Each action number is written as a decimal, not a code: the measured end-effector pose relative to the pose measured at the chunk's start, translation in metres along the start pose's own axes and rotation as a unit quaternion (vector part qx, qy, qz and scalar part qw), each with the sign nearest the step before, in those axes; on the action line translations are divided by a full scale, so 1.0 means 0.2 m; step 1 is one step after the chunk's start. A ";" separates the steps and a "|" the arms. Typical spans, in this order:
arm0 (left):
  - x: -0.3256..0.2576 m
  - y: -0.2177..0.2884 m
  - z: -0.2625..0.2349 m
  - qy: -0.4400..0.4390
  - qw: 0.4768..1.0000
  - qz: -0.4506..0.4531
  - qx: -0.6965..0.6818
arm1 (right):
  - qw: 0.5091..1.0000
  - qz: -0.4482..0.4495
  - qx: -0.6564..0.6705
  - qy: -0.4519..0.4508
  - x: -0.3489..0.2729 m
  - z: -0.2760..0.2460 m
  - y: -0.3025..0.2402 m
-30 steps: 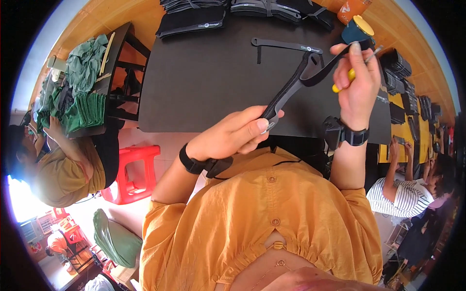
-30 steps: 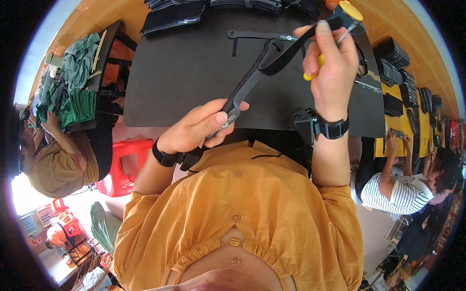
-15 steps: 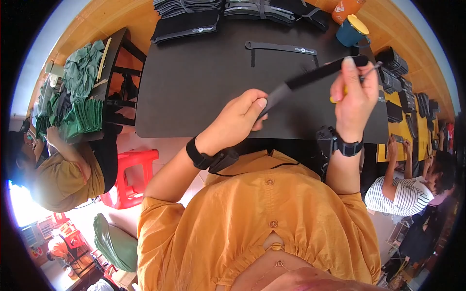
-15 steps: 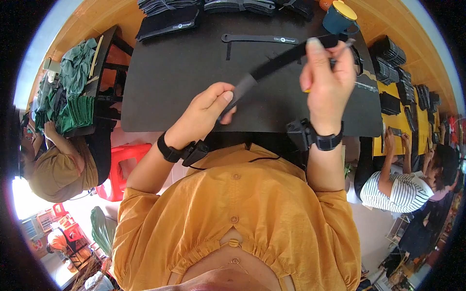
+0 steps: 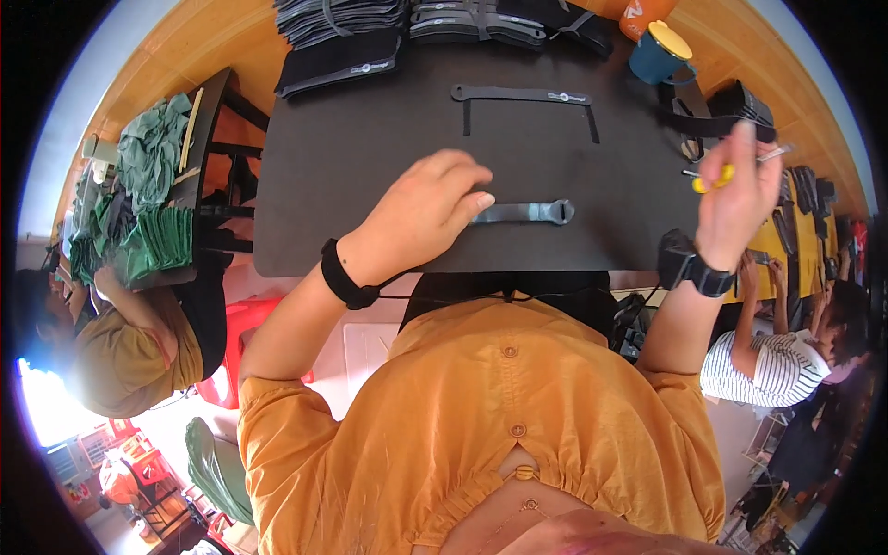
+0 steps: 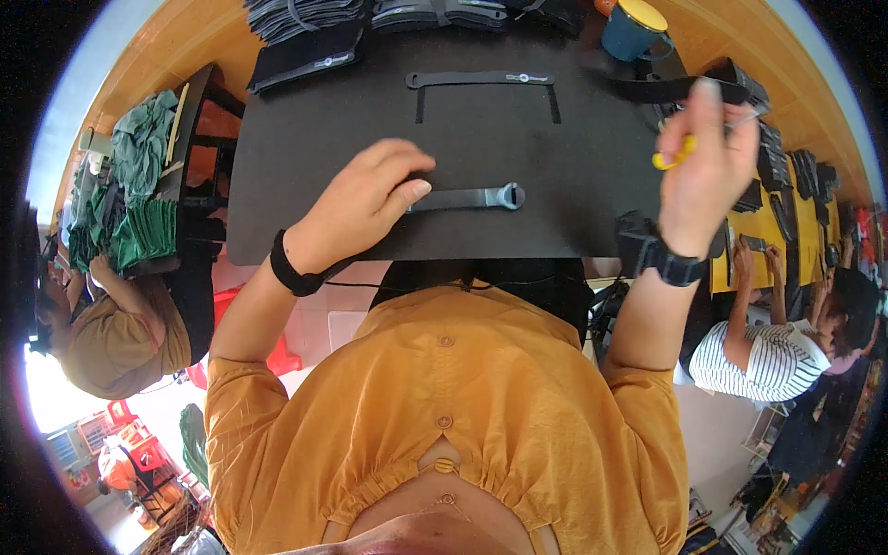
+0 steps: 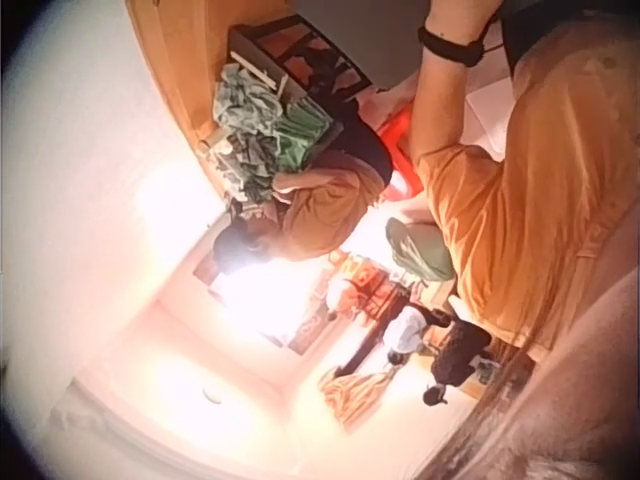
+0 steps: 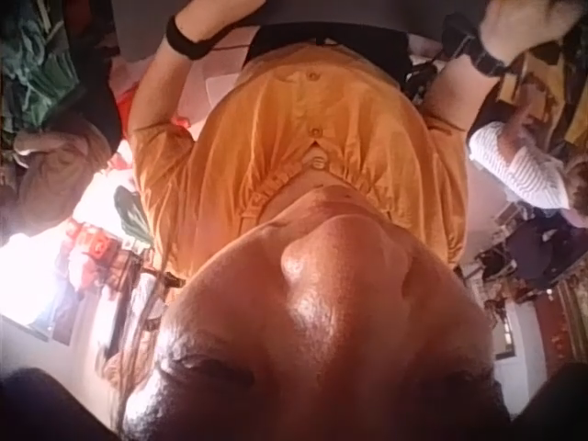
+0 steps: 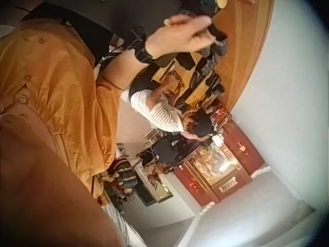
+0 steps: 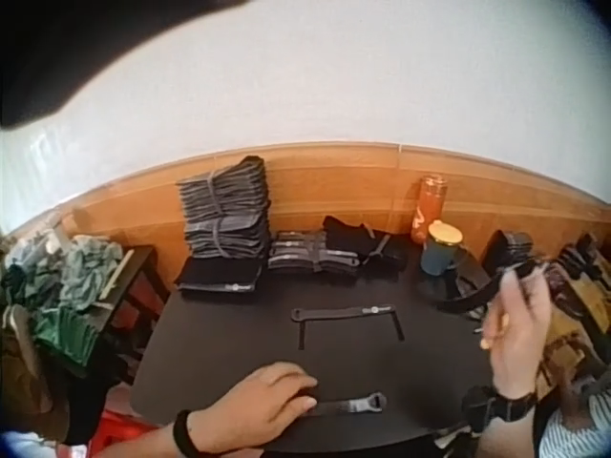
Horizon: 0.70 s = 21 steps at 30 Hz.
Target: Assembling small hardware onto black leather straps using a hand tool.
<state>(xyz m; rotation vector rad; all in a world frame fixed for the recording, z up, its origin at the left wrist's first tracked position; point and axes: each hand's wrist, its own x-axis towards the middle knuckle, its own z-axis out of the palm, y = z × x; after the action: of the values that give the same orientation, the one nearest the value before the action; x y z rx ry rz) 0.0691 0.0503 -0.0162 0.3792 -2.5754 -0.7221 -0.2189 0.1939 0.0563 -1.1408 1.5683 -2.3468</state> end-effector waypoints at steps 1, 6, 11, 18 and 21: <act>0.02 0.01 -0.01 0.002 1.000 0.000 0.000 | 0.998 0.013 -0.033 -0.044 -0.04 0.05 0.00; 0.16 0.17 -0.19 0.038 0.987 0.028 -0.156 | 0.919 -0.014 0.022 -0.394 -0.23 0.21 0.00; 0.20 0.19 -0.23 -0.196 0.885 -0.117 -0.405 | 0.877 -0.197 -0.015 -0.439 -0.20 0.32 0.05; 0.26 0.09 -0.24 -0.077 0.955 -0.131 -0.254 | 0.874 0.094 -0.041 -0.476 -0.08 0.27 0.06; 0.31 0.06 -0.19 -0.065 0.969 -0.114 -0.209 | 0.878 0.101 -0.118 -0.453 -0.06 0.30 0.08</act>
<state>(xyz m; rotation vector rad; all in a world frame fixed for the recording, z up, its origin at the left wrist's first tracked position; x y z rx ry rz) 0.0323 0.0212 0.0402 0.5052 -2.4296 -1.3810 -0.1771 0.1462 0.0476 -1.6669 1.4753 -1.1646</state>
